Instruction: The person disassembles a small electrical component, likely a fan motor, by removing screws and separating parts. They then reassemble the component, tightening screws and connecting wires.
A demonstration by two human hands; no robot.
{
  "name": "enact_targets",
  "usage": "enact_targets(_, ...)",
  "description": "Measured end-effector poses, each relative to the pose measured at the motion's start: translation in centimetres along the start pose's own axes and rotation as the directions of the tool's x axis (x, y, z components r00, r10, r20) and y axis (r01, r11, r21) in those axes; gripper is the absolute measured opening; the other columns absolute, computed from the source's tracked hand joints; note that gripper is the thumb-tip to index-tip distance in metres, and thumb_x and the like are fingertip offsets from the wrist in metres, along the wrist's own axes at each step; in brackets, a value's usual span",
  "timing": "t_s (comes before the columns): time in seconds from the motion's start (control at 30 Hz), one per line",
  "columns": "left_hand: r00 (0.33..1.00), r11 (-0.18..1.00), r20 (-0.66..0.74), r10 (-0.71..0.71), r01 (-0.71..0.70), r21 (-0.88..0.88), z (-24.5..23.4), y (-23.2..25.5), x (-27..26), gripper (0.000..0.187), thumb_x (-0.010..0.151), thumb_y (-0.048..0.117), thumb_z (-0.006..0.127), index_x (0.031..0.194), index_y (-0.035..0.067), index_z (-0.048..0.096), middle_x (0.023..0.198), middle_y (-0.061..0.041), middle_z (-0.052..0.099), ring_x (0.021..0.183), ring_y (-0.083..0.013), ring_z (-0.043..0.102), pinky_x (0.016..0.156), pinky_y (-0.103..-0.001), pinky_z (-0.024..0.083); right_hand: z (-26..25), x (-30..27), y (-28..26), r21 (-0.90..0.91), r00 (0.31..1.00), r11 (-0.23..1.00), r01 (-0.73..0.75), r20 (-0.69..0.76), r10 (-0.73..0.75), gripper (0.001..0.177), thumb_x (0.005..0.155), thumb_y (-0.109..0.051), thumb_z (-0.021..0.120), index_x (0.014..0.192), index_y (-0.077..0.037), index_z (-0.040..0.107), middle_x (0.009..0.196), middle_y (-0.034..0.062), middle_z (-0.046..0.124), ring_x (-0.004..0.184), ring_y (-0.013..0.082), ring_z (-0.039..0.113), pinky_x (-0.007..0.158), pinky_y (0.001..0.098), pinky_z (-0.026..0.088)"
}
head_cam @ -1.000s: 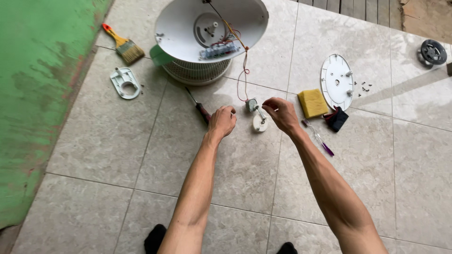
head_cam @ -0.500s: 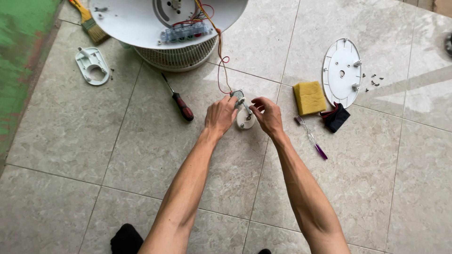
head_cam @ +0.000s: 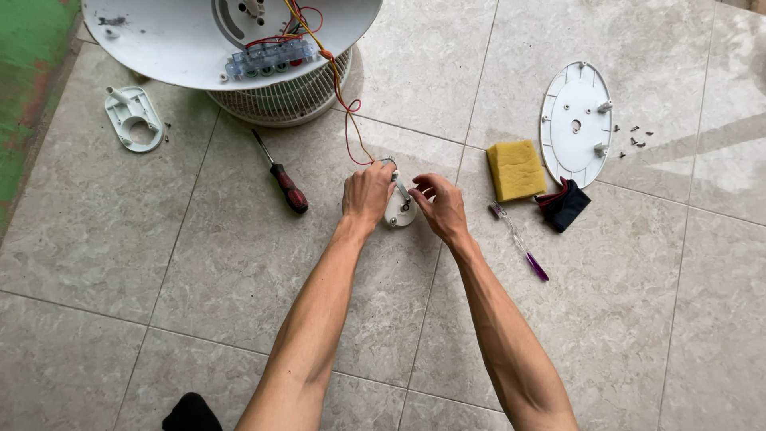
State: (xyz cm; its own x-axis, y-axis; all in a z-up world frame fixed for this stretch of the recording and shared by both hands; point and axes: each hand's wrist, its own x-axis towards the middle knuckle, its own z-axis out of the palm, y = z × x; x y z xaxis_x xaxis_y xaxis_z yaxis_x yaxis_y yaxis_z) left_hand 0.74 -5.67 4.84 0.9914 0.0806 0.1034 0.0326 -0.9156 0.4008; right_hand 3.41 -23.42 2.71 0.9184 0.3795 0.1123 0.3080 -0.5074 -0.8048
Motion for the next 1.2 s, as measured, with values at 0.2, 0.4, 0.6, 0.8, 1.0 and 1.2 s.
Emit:
enact_targets(0.2, 0.998, 0.999, 0.052, -0.035, 0.034, 0.025, 0.2, 0.1, 0.2, 0.019, 0.087, 0.019, 0.079, 0.100, 0.007, 0.072, 0.100, -0.009, 0.074, 0.087, -0.0283, 0.076, 0.069, -0.039, 0.062, 0.1, 0.0, -0.1, 0.019, 0.999, 0.999, -0.032, 0.009, 0.031, 0.028, 0.092, -0.019, 0.077, 0.114, -0.003, 0.071, 0.104, 0.0124, 0.077, 0.083, 0.0206, 0.076, 0.070, 0.0342, 0.062)
enact_targets(0.4, 1.000, 0.999, -0.013, 0.004, -0.003, 0.037, 1.6, -0.6, 0.2, 0.018, 0.085, 0.018, 0.081, 0.098, 0.007, 0.074, 0.097, -0.009, 0.074, 0.081, -0.0276, 0.075, 0.066, -0.037, 0.062, 0.0, -0.1, 0.5, 0.008, 1.000, 1.000, -0.012, 0.006, 0.012, 0.028, 0.093, -0.019, 0.076, 0.115, -0.003, 0.071, 0.101, 0.0123, 0.077, 0.083, 0.0208, 0.076, 0.071, 0.0345, 0.062)
enact_targets(0.6, 0.956, 0.832, 0.031, -0.293, 0.270, -0.485, 2.0, -1.2, 0.3, 0.019, 0.087, 0.025, 0.081, 0.103, 0.015, 0.081, 0.079, 0.001, 0.074, 0.065, -0.0120, 0.067, 0.054, -0.027, 0.051, -0.2, -0.3, 1.9, 0.048, 0.994, 0.993, -0.111, 0.020, 0.111, 0.022, 0.095, -0.021, 0.075, 0.113, -0.008, 0.074, 0.104, 0.0091, 0.078, 0.084, 0.0191, 0.076, 0.071, 0.0318, 0.065)
enact_targets(0.8, 0.888, -0.071, 0.440, -0.131, 0.434, -0.898, -0.8, -0.8, -1.8, 0.029, 0.091, 0.030, 0.080, 0.107, 0.006, 0.079, 0.066, 0.007, 0.056, 0.055, -0.0039, 0.044, 0.049, -0.019, 0.039, -2.4, -0.5, -0.9, 0.262, 0.989, 0.955, -0.142, -0.007, 0.149, 0.026, 0.094, -0.021, 0.074, 0.111, -0.002, 0.068, 0.095, 0.0096, 0.076, 0.078, 0.0154, 0.073, 0.066, 0.0288, 0.063)
enact_targets(1.0, 0.918, -0.284, 0.392, -0.051, 0.363, -0.887, -2.3, 2.1, -2.7, 0.024, 0.093, 0.022, 0.077, 0.110, 0.005, 0.078, 0.071, 0.006, 0.056, 0.059, -0.0021, 0.045, 0.050, -0.019, 0.040, -4.7, -0.9, -4.2, 0.621, 0.993, 0.778, -0.096, 0.003, 0.119, 0.019, 0.100, -0.016, 0.073, 0.108, 0.001, 0.069, 0.090, 0.0110, 0.074, 0.075, 0.0137, 0.068, 0.062, 0.0256, 0.055)
enact_targets(1.2, 0.899, -0.196, 0.371, -0.233, 0.330, -0.923, -1.7, 4.1, -2.7, 0.020, 0.095, 0.020, 0.074, 0.105, 0.003, 0.078, 0.078, 0.002, 0.063, 0.059, -0.0040, 0.052, 0.051, -0.020, 0.042, -5.8, -1.9, -5.2, 0.611, 0.984, 0.781, -0.129, -0.019, 0.177, 0.018, 0.098, -0.018, 0.072, 0.105, -0.001, 0.068, 0.090, 0.0100, 0.073, 0.075, 0.0131, 0.071, 0.061, 0.0246, 0.056)
